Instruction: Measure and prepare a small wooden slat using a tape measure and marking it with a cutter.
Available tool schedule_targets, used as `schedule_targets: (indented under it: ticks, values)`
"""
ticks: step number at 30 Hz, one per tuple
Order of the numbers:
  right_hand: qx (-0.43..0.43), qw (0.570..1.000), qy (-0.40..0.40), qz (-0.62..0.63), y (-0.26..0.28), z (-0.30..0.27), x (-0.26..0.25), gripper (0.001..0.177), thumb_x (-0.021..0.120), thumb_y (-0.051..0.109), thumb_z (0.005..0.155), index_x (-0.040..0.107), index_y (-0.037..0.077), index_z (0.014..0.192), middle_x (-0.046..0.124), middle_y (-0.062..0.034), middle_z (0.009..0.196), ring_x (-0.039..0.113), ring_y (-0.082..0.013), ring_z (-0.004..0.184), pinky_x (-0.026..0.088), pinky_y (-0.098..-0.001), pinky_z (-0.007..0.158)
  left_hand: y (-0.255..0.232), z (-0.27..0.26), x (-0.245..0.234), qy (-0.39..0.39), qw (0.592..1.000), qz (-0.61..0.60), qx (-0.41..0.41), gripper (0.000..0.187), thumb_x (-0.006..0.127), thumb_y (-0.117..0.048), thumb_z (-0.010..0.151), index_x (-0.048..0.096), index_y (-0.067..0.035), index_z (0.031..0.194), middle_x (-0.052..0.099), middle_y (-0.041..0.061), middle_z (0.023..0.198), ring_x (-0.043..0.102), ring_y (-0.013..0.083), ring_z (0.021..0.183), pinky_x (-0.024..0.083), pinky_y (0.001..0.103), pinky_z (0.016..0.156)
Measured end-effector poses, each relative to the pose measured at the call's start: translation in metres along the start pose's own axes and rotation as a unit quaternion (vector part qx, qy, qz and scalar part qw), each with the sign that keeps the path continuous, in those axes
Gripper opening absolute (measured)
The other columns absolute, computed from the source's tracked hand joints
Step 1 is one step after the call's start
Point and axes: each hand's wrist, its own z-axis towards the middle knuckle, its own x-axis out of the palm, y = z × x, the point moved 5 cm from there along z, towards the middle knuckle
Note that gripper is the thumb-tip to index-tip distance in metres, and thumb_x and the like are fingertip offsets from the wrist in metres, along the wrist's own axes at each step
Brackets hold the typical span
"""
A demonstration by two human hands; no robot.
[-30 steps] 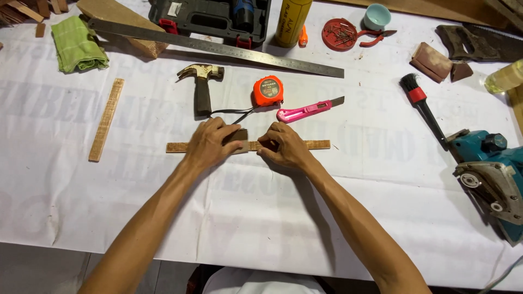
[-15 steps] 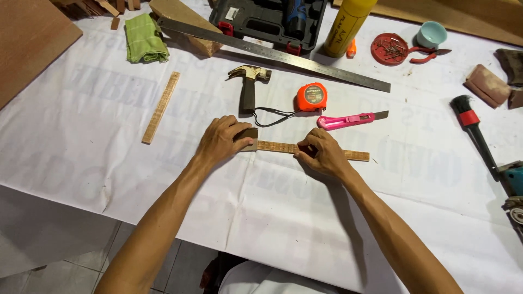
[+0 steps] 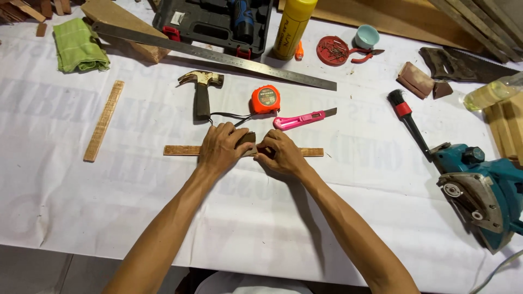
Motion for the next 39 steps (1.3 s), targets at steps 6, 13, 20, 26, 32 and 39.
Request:
schedule_targets:
  ticks: [6,13,20,26,32,39]
  values:
    - [0.009,1.000,-0.019,-0.002,0.012,0.002,-0.005,0.027,0.081,0.031,0.082,0.075,0.005,0.091,0.059,-0.0066,0.085,0.059,-0.0230,0.085,0.052,-0.0378,0.073,0.027,-0.015,-0.027,0.009,1.000,0.004,-0.005,0.046,0.084,-0.039,0.080,0.075,-0.011,0.114,0.063,0.006,0.090,0.059,0.0230,0.087,0.046,0.040,0.082]
    - [0.000,1.000,-0.012,-0.024,0.014,0.005,-0.004,0.026,0.081,0.030,0.082,0.075,0.006,0.088,0.059,-0.0055,0.084,0.058,-0.0224,0.083,0.051,-0.0380,0.075,0.083,-0.050,-0.071,-0.021,0.999,0.037,-0.031,0.046,0.086,-0.037,0.078,0.075,-0.012,0.116,0.065,0.001,0.091,0.059,0.0195,0.088,0.046,0.038,0.083]
    - [-0.008,0.999,-0.021,-0.028,0.013,0.003,-0.005,0.025,0.081,0.029,0.082,0.074,0.006,0.088,0.060,-0.0062,0.084,0.059,-0.0230,0.083,0.051,-0.0373,0.074,0.052,-0.030,-0.044,-0.012,0.999,0.014,-0.051,0.045,0.086,-0.038,0.077,0.076,-0.014,0.114,0.066,0.000,0.092,0.059,0.0190,0.089,0.047,0.037,0.082]
    - [-0.006,0.999,-0.030,-0.023,0.016,0.000,-0.008,0.026,0.080,0.029,0.082,0.073,0.005,0.090,0.060,-0.0080,0.086,0.060,-0.0250,0.084,0.052,-0.0391,0.075,0.009,-0.011,-0.001,0.011,0.999,-0.022,-0.042,0.046,0.084,-0.041,0.079,0.075,-0.012,0.114,0.066,0.005,0.092,0.060,0.0214,0.086,0.047,0.039,0.080]
    - [-0.019,0.999,-0.024,-0.039,0.018,0.002,-0.004,0.026,0.080,0.028,0.082,0.073,0.004,0.089,0.061,-0.0087,0.087,0.059,-0.0260,0.084,0.051,-0.0399,0.075,0.026,-0.026,-0.023,-0.009,0.999,-0.010,-0.030,0.046,0.083,-0.041,0.080,0.075,-0.012,0.114,0.066,0.006,0.095,0.061,0.0229,0.091,0.046,0.041,0.082]
    - [-0.012,0.999,-0.021,-0.039,0.019,0.004,-0.003,0.026,0.079,0.028,0.083,0.073,0.004,0.090,0.061,-0.0085,0.087,0.059,-0.0248,0.082,0.051,-0.0389,0.072,0.082,-0.053,-0.065,-0.016,0.996,0.009,-0.093,0.043,0.084,-0.041,0.079,0.076,-0.016,0.113,0.067,0.001,0.096,0.061,0.0205,0.091,0.047,0.037,0.081]
